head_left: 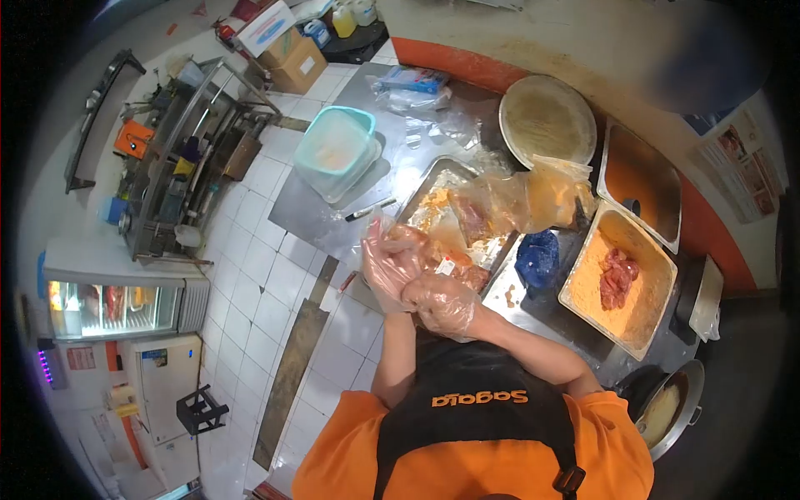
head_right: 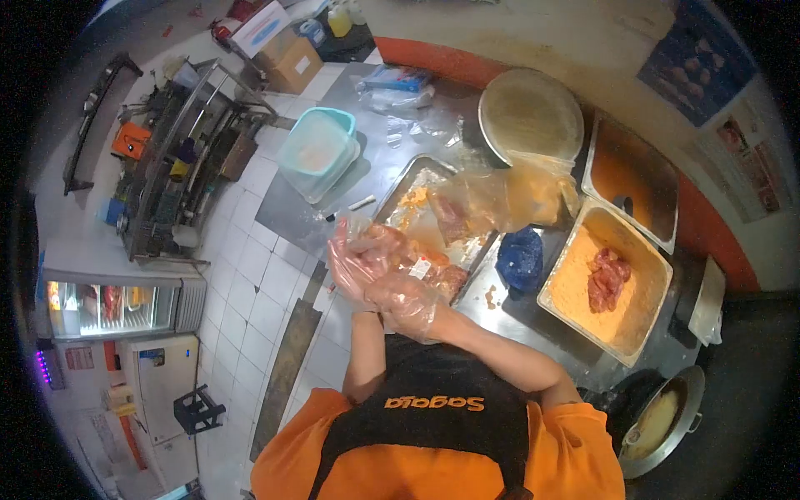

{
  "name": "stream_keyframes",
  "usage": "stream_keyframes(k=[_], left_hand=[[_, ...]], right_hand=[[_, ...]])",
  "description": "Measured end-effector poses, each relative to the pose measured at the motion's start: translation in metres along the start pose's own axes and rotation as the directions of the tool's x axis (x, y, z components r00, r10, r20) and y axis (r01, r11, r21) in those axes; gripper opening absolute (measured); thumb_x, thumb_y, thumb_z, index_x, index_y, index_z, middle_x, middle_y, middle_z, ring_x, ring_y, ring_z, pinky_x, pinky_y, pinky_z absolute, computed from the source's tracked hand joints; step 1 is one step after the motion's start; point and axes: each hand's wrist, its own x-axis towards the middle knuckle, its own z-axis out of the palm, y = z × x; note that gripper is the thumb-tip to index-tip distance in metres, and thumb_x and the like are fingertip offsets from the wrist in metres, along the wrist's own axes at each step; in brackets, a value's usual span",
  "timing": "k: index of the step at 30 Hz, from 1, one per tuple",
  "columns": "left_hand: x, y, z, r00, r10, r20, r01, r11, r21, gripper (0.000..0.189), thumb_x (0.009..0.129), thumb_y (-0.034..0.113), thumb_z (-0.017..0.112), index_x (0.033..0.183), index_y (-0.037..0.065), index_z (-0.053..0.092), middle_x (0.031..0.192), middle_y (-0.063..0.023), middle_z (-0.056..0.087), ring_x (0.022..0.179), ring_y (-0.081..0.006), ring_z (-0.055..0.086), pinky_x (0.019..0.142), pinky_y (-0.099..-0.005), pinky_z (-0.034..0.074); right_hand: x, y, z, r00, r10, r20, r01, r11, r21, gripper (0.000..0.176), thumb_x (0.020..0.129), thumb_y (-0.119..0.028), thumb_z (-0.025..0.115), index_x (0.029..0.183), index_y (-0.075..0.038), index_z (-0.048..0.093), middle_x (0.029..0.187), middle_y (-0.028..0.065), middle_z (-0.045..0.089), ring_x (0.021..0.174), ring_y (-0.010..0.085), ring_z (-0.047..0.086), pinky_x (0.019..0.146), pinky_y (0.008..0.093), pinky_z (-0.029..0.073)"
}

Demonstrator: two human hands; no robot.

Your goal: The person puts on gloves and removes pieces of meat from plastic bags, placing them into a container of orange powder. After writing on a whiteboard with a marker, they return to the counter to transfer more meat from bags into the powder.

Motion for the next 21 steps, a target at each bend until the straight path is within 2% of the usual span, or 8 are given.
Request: stream_keyframes(k=[1,2,4,7,10,13,16,21], left_hand=[[0.009,0.003,-0.019,0.998,0.069,0.006,-0.069,0.997,0.033,0.066,0.103,0.051,0.050,0.152,0.007,0.043,0.135,-0.0159,0.062,0.121,-0.0331,0.060,0.105,-0.0547,0.045],[0.015,0.008,-0.032,0.971,0.237,-0.008,-0.214,0.892,0.398,0.063,0.103,0.047,0.052,0.148,0.004,0.047,0.130,-0.0174,0.064,0.115,-0.0334,0.062,0.102,-0.0517,0.047],[0.026,0.017,-0.058,0.854,0.504,0.133,-0.311,0.286,0.906,0.056,0.102,0.039,0.057,0.139,-0.003,0.053,0.120,-0.0203,0.068,0.104,-0.0340,0.066,0.097,-0.0458,0.052],[0.050,0.011,-0.118,0.886,0.417,0.204,0.054,-0.529,0.847,0.038,0.097,0.029,0.062,0.112,-0.006,0.067,0.098,-0.0235,0.072,0.094,-0.0330,0.069,0.084,-0.0391,0.054],[0.058,0.001,-0.139,0.917,0.386,0.103,-0.103,-0.018,0.994,0.035,0.097,0.024,0.061,0.109,-0.009,0.067,0.082,-0.0249,0.069,0.082,-0.0353,0.069,0.080,-0.0396,0.054],[0.053,0.000,-0.127,0.921,0.372,0.117,-0.140,0.034,0.990,0.029,0.098,0.021,0.063,0.109,-0.006,0.068,0.089,-0.0192,0.073,0.083,-0.0280,0.069,0.078,-0.0365,0.054],[0.074,-0.031,-0.154,0.886,0.459,0.061,-0.339,0.553,0.761,0.018,0.097,0.012,0.064,0.099,-0.004,0.073,0.092,-0.0092,0.073,0.086,-0.0207,0.067,0.080,-0.0327,0.053],[0.027,0.016,-0.032,0.932,0.305,0.197,-0.350,0.613,0.709,0.011,0.095,0.001,0.064,0.101,-0.004,0.073,0.096,-0.0048,0.071,0.088,-0.0139,0.064,0.080,-0.0287,0.051]], right_hand=[[0.001,0.001,-0.001,0.999,0.020,0.028,-0.021,0.999,0.035,0.021,0.074,0.003,0.063,0.093,-0.005,0.066,0.091,0.0121,0.068,0.086,0.0353,0.066,0.077,0.0445,0.055],[-0.001,0.005,-0.002,0.999,0.045,0.030,-0.046,0.999,0.019,0.021,0.075,0.003,0.063,0.094,-0.005,0.067,0.092,0.0120,0.068,0.086,0.0354,0.066,0.078,0.0444,0.055],[-0.011,0.015,-0.009,0.995,0.090,0.036,-0.089,0.996,-0.013,0.021,0.077,0.001,0.062,0.096,-0.005,0.067,0.094,0.0116,0.069,0.087,0.0354,0.067,0.080,0.0441,0.055],[-0.024,0.018,-0.036,0.970,0.237,0.055,-0.230,0.967,-0.108,0.021,0.080,0.000,0.061,0.098,-0.008,0.070,0.095,0.0128,0.071,0.091,0.0334,0.069,0.082,0.0431,0.055],[-0.033,0.018,-0.057,0.945,0.327,0.011,-0.324,0.941,-0.101,0.019,0.082,-0.002,0.060,0.097,-0.007,0.070,0.094,0.0139,0.071,0.090,0.0342,0.069,0.081,0.0431,0.055],[-0.038,0.020,-0.071,0.922,0.384,-0.048,-0.387,0.918,-0.083,0.017,0.084,-0.004,0.059,0.097,-0.006,0.070,0.093,0.0147,0.071,0.089,0.0349,0.069,0.081,0.0429,0.055],[-0.041,0.029,-0.083,0.908,0.414,-0.067,-0.420,0.898,-0.131,0.019,0.087,-0.009,0.061,0.104,-0.007,0.070,0.097,0.0172,0.070,0.092,0.0356,0.069,0.084,0.0431,0.055],[-0.007,0.070,-0.084,0.949,0.184,-0.255,-0.247,0.937,-0.245,0.038,0.092,-0.033,0.071,0.122,-0.010,0.068,0.111,0.0152,0.073,0.102,0.0286,0.069,0.088,0.0429,0.053]])
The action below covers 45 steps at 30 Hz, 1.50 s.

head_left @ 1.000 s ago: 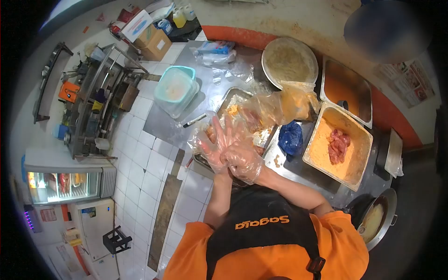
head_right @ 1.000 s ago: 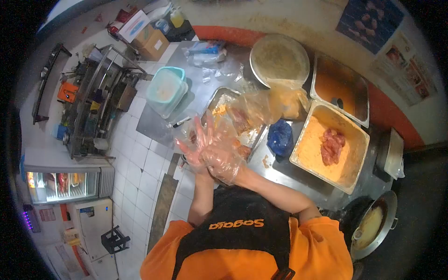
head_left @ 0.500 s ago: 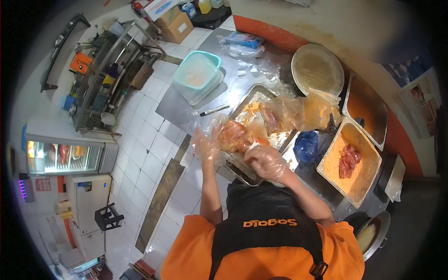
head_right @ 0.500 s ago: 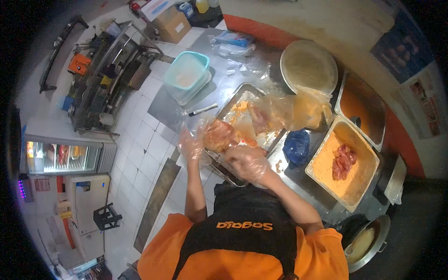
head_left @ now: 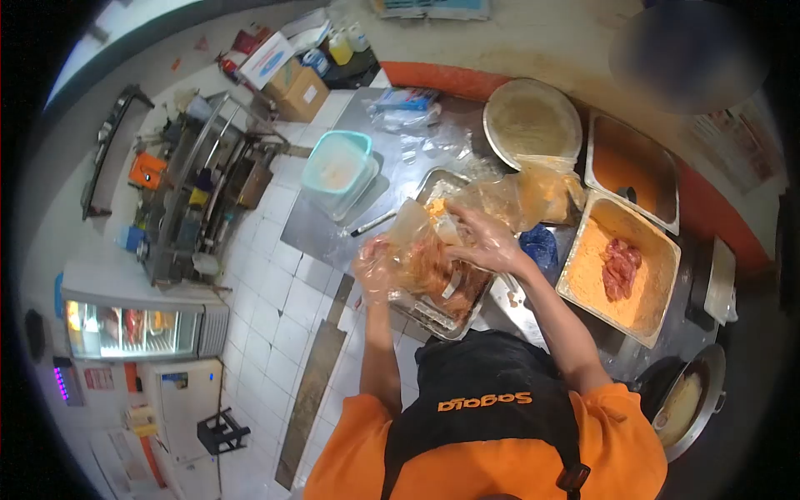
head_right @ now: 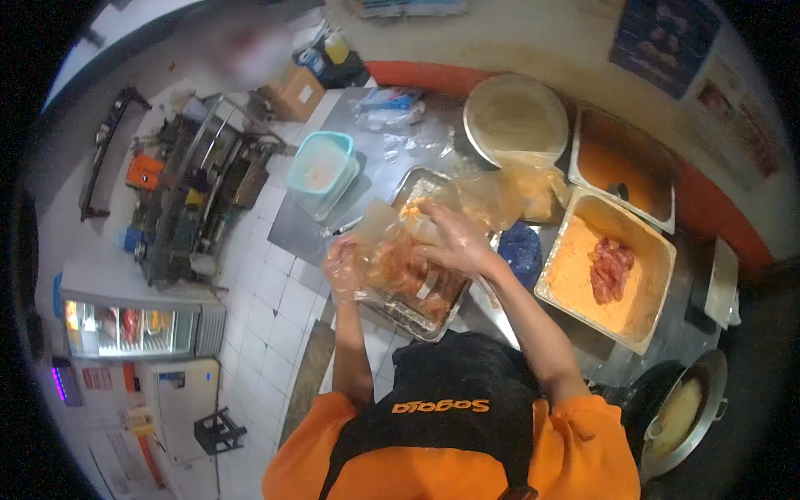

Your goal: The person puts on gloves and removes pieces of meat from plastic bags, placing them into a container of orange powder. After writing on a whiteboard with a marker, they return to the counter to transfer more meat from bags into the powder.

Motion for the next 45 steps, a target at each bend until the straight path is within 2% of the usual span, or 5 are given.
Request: stream_keyframes(k=[4,13,21,31,45], left_hand=[[-0.008,0.094,0.019,0.902,0.336,0.271,-0.382,0.913,0.141,0.016,0.099,0.012,0.063,0.103,-0.003,0.070,0.098,-0.0072,0.070,0.092,-0.0165,0.064,0.086,-0.0324,0.052],[-0.046,0.055,0.050,0.945,0.318,0.078,-0.325,0.882,0.340,0.042,0.103,0.038,0.059,0.119,-0.001,0.064,0.110,-0.0117,0.067,0.107,-0.0223,0.064,0.093,-0.0417,0.051],[-0.062,0.044,0.058,0.936,0.090,0.339,-0.203,0.927,0.315,0.045,0.101,0.039,0.060,0.126,0.002,0.062,0.116,-0.0126,0.066,0.114,-0.0216,0.062,0.098,-0.0442,0.049],[-0.105,0.076,0.014,0.857,0.053,0.512,-0.263,0.900,0.347,0.044,0.097,0.038,0.063,0.127,0.005,0.063,0.118,-0.0125,0.066,0.117,-0.0228,0.061,0.102,-0.0459,0.046],[-0.008,0.150,0.051,0.380,0.308,0.872,-0.794,0.592,0.138,0.045,0.093,0.037,0.067,0.128,0.010,0.064,0.121,-0.0124,0.066,0.120,-0.0245,0.060,0.107,-0.0482,0.042]], right_hand=[[0.041,-0.040,-0.034,0.801,0.114,0.588,-0.250,0.956,0.156,0.043,0.092,-0.041,0.073,0.119,-0.008,0.072,0.114,0.0124,0.075,0.104,0.0243,0.070,0.091,0.0397,0.053],[0.004,-0.024,0.023,0.999,-0.042,0.012,0.028,0.840,0.542,0.026,0.091,-0.027,0.072,0.107,-0.007,0.075,0.095,0.0140,0.075,0.086,0.0292,0.071,0.079,0.0387,0.053],[-0.025,-0.043,0.017,0.988,-0.016,0.152,-0.031,0.953,0.301,0.037,0.084,-0.045,0.069,0.077,-0.008,0.073,0.069,0.0197,0.063,0.064,0.0376,0.061,0.058,0.0481,0.046],[-0.009,-0.081,0.038,0.849,-0.343,-0.403,0.412,0.906,0.098,0.045,0.084,-0.037,0.064,0.060,0.000,0.055,0.054,0.0224,0.050,0.048,0.0407,0.049,0.047,0.0495,0.038],[0.011,-0.098,-0.015,0.883,-0.407,-0.233,0.414,0.910,-0.019,0.018,0.077,-0.023,0.063,0.068,-0.007,0.065,0.061,0.0186,0.060,0.058,0.0411,0.055,0.058,0.0487,0.041]])
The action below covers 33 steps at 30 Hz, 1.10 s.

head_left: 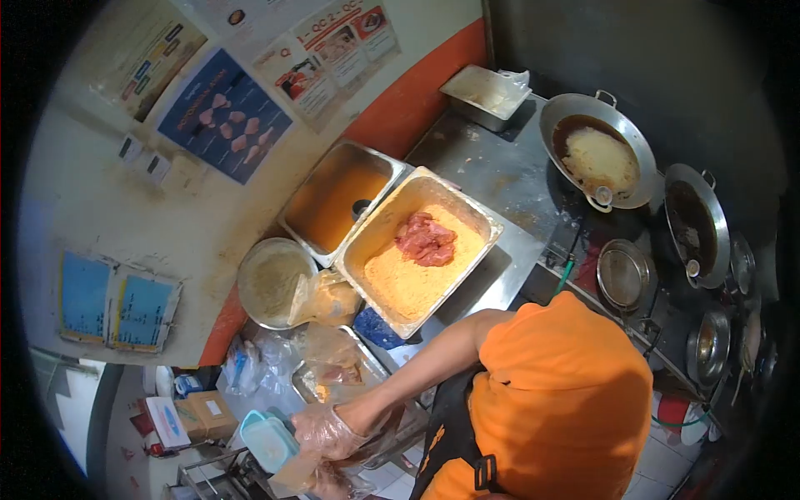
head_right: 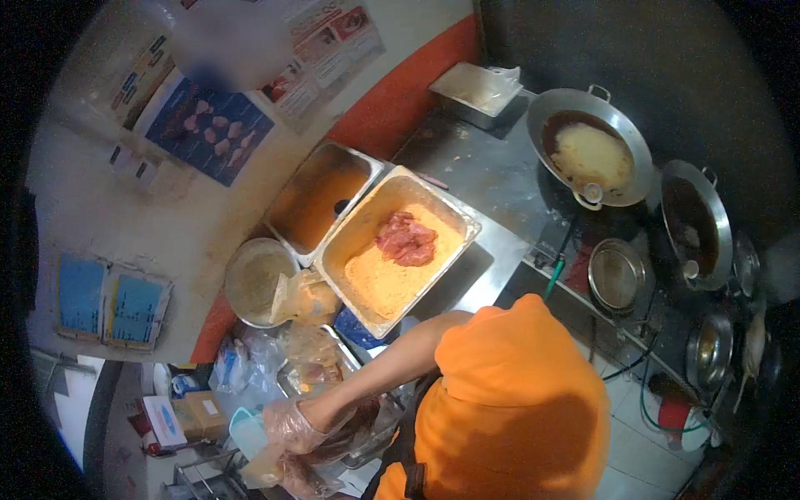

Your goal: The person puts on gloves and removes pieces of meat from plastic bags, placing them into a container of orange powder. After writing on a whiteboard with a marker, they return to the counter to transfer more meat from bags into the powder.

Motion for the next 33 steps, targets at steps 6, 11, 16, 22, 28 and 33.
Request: stream_keyframes(k=[6,11,16,22,28,33], left_hand=[[-0.002,0.004,-0.020,0.989,0.119,0.091,-0.124,0.991,0.045,0.045,0.091,0.037,0.069,0.128,0.012,0.065,0.123,-0.0123,0.066,0.121,-0.0253,0.059,0.109,-0.0492,0.040],[-0.004,0.009,-0.040,0.972,0.183,0.144,-0.196,0.977,0.082,0.046,0.089,0.036,0.071,0.129,0.013,0.065,0.124,-0.0123,0.066,0.123,-0.0259,0.059,0.111,-0.0501,0.039],[-0.015,0.011,-0.070,0.954,0.214,0.209,-0.243,0.962,0.123,0.047,0.087,0.036,0.072,0.129,0.015,0.066,0.125,-0.0122,0.066,0.124,-0.0265,0.058,0.112,-0.0509,0.037],[-0.024,0.022,-0.093,0.922,0.281,0.266,-0.327,0.933,0.150,0.049,0.085,0.035,0.074,0.129,0.017,0.066,0.126,-0.0122,0.066,0.125,-0.0272,0.058,0.115,-0.0519,0.036],[-0.023,0.042,-0.115,0.898,0.344,0.274,-0.398,0.901,0.173,0.050,0.083,0.035,0.076,0.130,0.019,0.067,0.127,-0.0121,0.066,0.127,-0.0279,0.057,0.117,-0.0529,0.034],[-0.091,-0.048,-0.136,0.896,-0.203,0.394,0.059,0.936,0.348,0.041,0.077,0.032,0.081,0.113,0.016,0.071,0.113,-0.0058,0.072,0.106,-0.0217,0.068,0.098,-0.0492,0.051]], right_hand=[[0.021,-0.014,-0.025,0.938,-0.321,0.127,0.304,0.943,0.138,0.019,0.084,-0.023,0.061,0.077,-0.006,0.065,0.060,0.0190,0.058,0.057,0.0420,0.055,0.057,0.0491,0.044],[0.036,-0.019,-0.067,0.911,-0.328,0.250,0.304,0.944,0.131,0.028,0.085,-0.028,0.065,0.081,-0.001,0.069,0.070,0.0218,0.062,0.068,0.0429,0.060,0.066,0.0528,0.047],[0.044,-0.020,-0.079,0.865,-0.367,0.342,0.354,0.930,0.102,0.031,0.083,-0.029,0.064,0.079,0.001,0.067,0.070,0.0236,0.061,0.069,0.0454,0.060,0.066,0.0537,0.047],[0.033,-0.038,-0.097,0.808,-0.464,0.364,0.423,0.886,0.189,0.025,0.085,-0.026,0.060,0.071,-0.005,0.062,0.073,0.0194,0.057,0.074,0.0399,0.054,0.073,0.0484,0.045],[0.076,-0.076,-0.151,0.645,-0.269,0.715,-0.026,0.927,0.373,0.031,0.089,-0.028,0.062,0.072,-0.002,0.065,0.074,0.0194,0.064,0.070,0.0392,0.062,0.064,0.0495,0.048],[0.068,-0.070,-0.171,0.645,-0.186,0.741,0.131,0.983,0.132,0.031,0.091,-0.031,0.061,0.081,-0.002,0.070,0.074,0.0216,0.067,0.067,0.0401,0.064,0.060,0.0477,0.050]])
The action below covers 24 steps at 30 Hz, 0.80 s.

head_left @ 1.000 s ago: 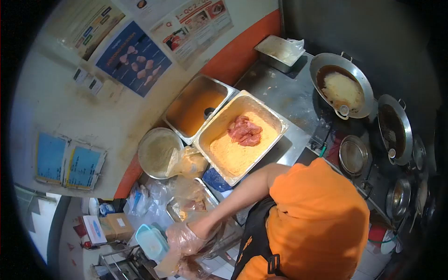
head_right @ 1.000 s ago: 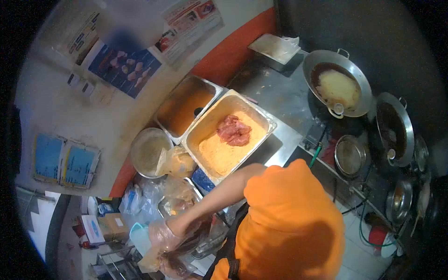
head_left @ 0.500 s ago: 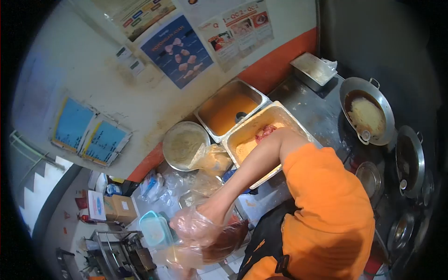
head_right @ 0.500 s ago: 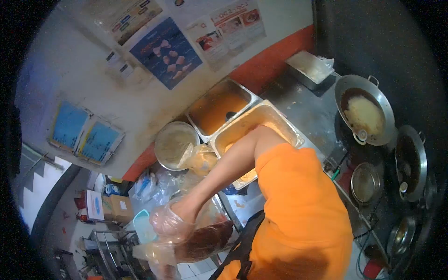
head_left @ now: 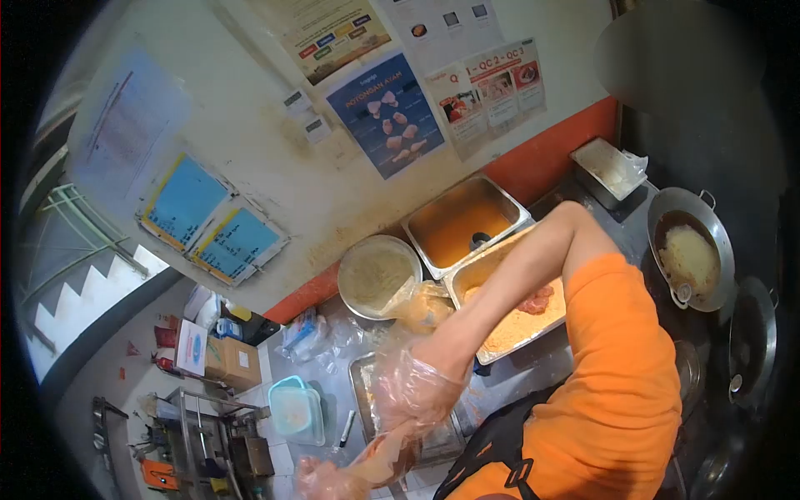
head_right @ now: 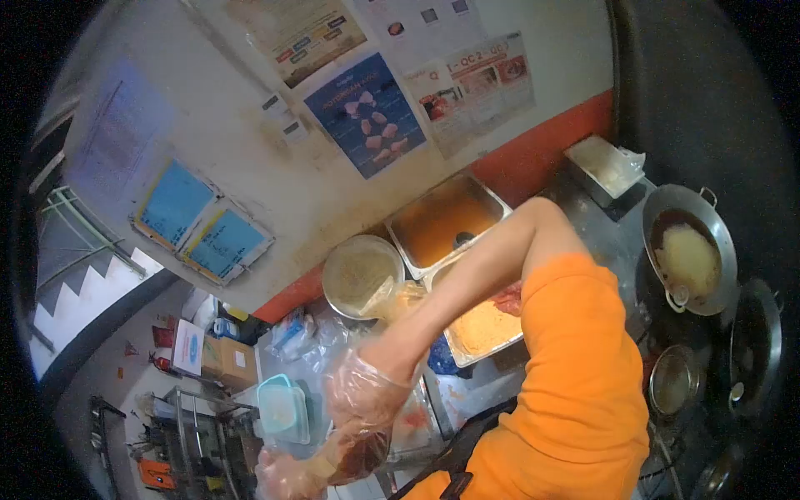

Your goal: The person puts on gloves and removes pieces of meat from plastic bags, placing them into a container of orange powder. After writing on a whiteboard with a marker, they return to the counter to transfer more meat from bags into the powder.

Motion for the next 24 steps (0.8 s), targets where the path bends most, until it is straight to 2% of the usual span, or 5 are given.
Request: stream_keyframes(k=[3,6,13,19,24], left_hand=[[0.002,0.017,-0.002,0.983,-0.181,0.012,0.169,0.888,-0.428,0.033,0.077,0.031,0.081,0.104,0.015,0.071,0.100,-0.0050,0.072,0.092,-0.0228,0.069,0.092,-0.0476,0.053],[0.030,0.060,-0.033,0.880,0.475,-0.027,-0.461,0.865,0.196,0.031,0.080,0.030,0.080,0.105,0.016,0.070,0.096,-0.0067,0.071,0.089,-0.0256,0.068,0.094,-0.0495,0.051],[0.049,0.050,0.030,0.937,0.005,-0.348,-0.150,0.908,-0.392,0.056,0.093,0.035,0.068,0.137,0.002,0.053,0.115,-0.0141,0.065,0.108,-0.0260,0.064,0.089,-0.0414,0.053],[0.115,0.073,0.148,0.836,-0.548,-0.038,-0.449,-0.642,-0.622,0.080,0.092,0.065,0.054,0.144,0.005,0.049,0.135,-0.0150,0.059,0.127,-0.0313,0.053,0.107,-0.0486,0.042],[0.158,0.120,0.189,0.881,-0.448,0.150,-0.373,-0.854,-0.362,0.078,0.093,0.065,0.051,0.143,0.005,0.050,0.135,-0.0150,0.059,0.127,-0.0306,0.053,0.109,-0.0480,0.041]], right_hand=[[-0.006,0.005,0.013,0.990,-0.058,-0.131,0.053,0.998,-0.042,0.041,0.098,-0.038,0.057,0.084,-0.003,0.072,0.071,0.0226,0.066,0.064,0.0426,0.062,0.057,0.0475,0.050],[-0.009,0.005,0.020,0.984,0.001,-0.176,-0.005,1.000,-0.018,0.042,0.100,-0.037,0.056,0.084,-0.003,0.072,0.070,0.0228,0.066,0.064,0.0425,0.061,0.057,0.0474,0.050],[0.019,0.028,0.017,0.961,0.241,-0.138,-0.219,0.963,0.156,0.039,0.101,-0.035,0.057,0.089,0.000,0.071,0.076,0.0272,0.064,0.065,0.0444,0.059,0.062,0.0487,0.050],[0.054,0.080,0.036,0.966,0.246,-0.081,-0.248,0.969,-0.018,0.033,0.096,-0.031,0.059,0.091,-0.001,0.073,0.080,0.0271,0.067,0.072,0.0432,0.065,0.065,0.0482,0.053],[0.051,0.031,0.031,0.979,0.194,0.063,-0.157,0.914,-0.374,0.021,0.082,-0.023,0.067,0.090,-0.004,0.067,0.084,0.0173,0.068,0.077,0.0376,0.069,0.072,0.0473,0.058]])
